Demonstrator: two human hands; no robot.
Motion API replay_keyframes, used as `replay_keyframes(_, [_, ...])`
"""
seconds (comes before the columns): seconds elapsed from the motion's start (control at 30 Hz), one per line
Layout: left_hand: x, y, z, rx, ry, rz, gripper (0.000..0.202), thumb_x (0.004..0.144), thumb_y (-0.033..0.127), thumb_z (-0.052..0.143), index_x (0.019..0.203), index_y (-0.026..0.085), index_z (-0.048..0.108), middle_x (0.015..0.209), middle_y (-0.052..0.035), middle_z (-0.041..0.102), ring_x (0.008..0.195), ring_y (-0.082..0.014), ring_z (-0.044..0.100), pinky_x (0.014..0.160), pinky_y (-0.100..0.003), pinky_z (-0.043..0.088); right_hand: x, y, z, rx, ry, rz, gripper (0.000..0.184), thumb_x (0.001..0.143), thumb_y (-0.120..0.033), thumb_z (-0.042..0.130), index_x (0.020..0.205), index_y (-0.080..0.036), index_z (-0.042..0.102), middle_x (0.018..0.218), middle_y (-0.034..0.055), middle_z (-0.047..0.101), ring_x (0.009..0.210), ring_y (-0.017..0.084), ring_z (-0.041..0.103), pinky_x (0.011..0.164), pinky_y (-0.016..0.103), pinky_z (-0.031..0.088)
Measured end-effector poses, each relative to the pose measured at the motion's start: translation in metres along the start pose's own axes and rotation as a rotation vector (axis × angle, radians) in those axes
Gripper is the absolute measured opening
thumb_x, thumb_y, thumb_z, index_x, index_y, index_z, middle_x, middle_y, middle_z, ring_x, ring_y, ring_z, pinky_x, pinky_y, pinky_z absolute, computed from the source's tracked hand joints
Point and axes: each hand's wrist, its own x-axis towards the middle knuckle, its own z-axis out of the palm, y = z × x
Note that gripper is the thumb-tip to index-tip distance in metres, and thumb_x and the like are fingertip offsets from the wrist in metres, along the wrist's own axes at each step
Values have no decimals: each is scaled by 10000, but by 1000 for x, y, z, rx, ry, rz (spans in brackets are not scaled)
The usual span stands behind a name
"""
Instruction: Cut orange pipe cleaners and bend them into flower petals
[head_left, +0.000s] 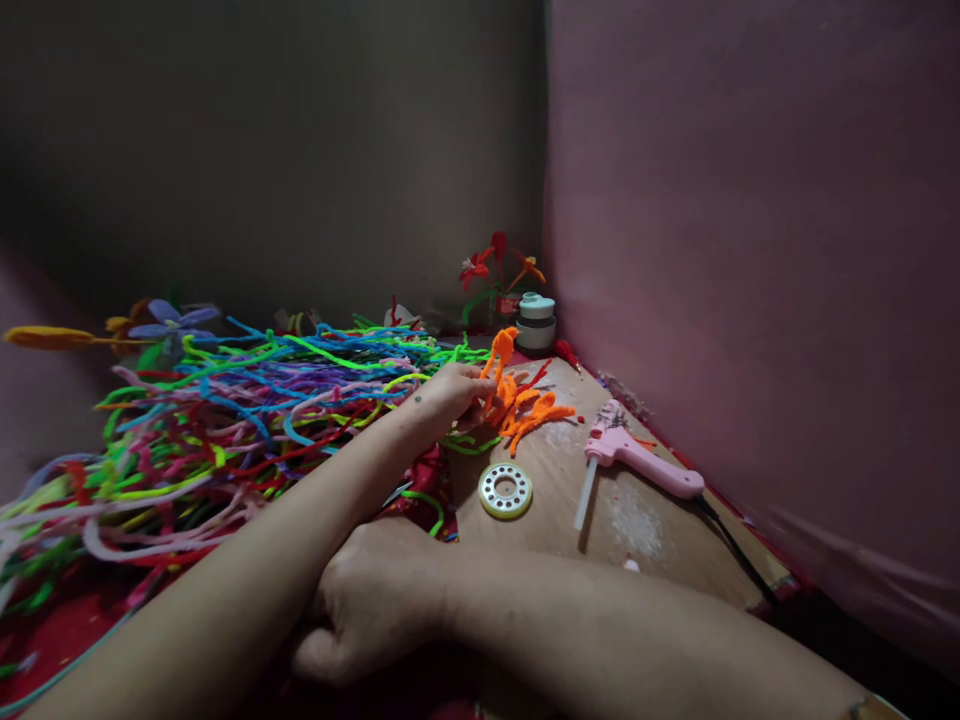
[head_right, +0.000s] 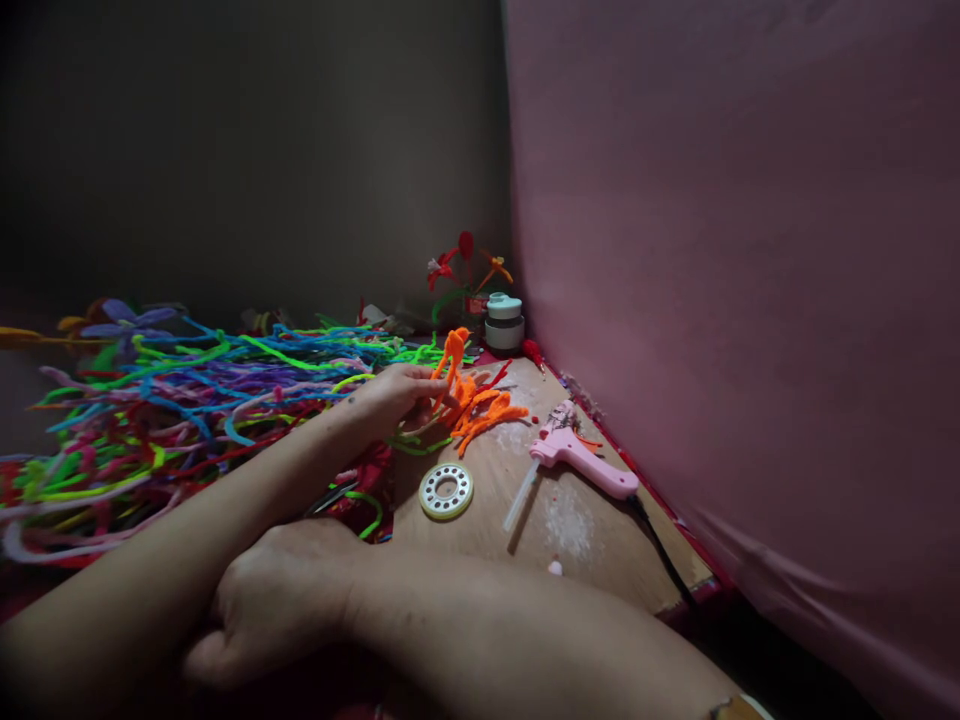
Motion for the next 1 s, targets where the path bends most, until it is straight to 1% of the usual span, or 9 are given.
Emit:
replay_keyframes(0.1, [-1,2,1,-14,14,-6,160,756,165,492,635,115,584,303,30,426,269,-74,343,331,-197,209,1,0,0,-3,-19,1,364,712,-378,423,841,-148,674,861,57,698,794,190,616,500,235,336])
replay_keyframes(0.3, [-4,5,1,-23,27,11,153,756,175,523,656,100,612,304,33,426,276,-64,349,337,-185,213,0,0,-2,2,-8,-5,363,712,-375,418,852,-153,669,853,54,695,782,178,611,497,231,336])
replay_keyframes(0.53, [-7,8,3,-63,-1,42,158,757,207,548,651,100,593,332,41,429,281,-49,331,326,-179,192,0,-1,-2,30,-5,-24,363,706,-364,421,863,-147,667,859,49,692,784,173,611,501,219,342])
replay_keyframes(0.6, [-7,8,4,-74,-14,47,152,759,220,551,661,106,576,370,35,463,284,-44,324,321,-179,183,-1,0,-1,38,4,-37,349,703,-357,427,851,-149,665,850,46,691,770,167,607,502,215,342])
replay_keyframes(0.7, [-8,8,3,-81,-18,60,123,774,218,523,693,126,537,518,-1,578,306,-36,344,316,-177,184,0,1,1,50,4,-55,331,707,-365,428,820,-154,658,816,38,684,735,156,595,497,212,342])
replay_keyframes(0.77, [-9,7,2,-71,-13,72,125,787,217,496,691,138,511,570,-8,597,312,-30,339,316,-175,179,0,2,2,55,20,-69,324,714,-372,428,803,-154,651,794,35,677,717,149,584,496,210,342])
replay_keyframes(0.8, [-10,7,1,-59,-11,77,138,793,222,486,681,143,502,550,0,579,308,-29,325,316,-174,174,0,2,3,59,32,-79,319,717,-376,430,794,-154,646,783,34,673,708,145,578,496,209,341])
replay_keyframes(0.93, [-16,8,0,46,-25,81,203,805,245,466,623,159,486,379,59,406,279,-39,268,317,-178,167,-1,2,3,98,70,-108,280,723,-368,439,753,-157,622,735,20,651,666,123,546,493,196,341])
replay_keyframes(1.0, [-18,7,2,127,-43,81,205,795,231,470,602,163,480,365,64,394,276,-43,280,318,-180,179,-2,1,2,109,59,-96,264,718,-360,444,742,-161,615,731,15,644,655,119,534,490,191,341])
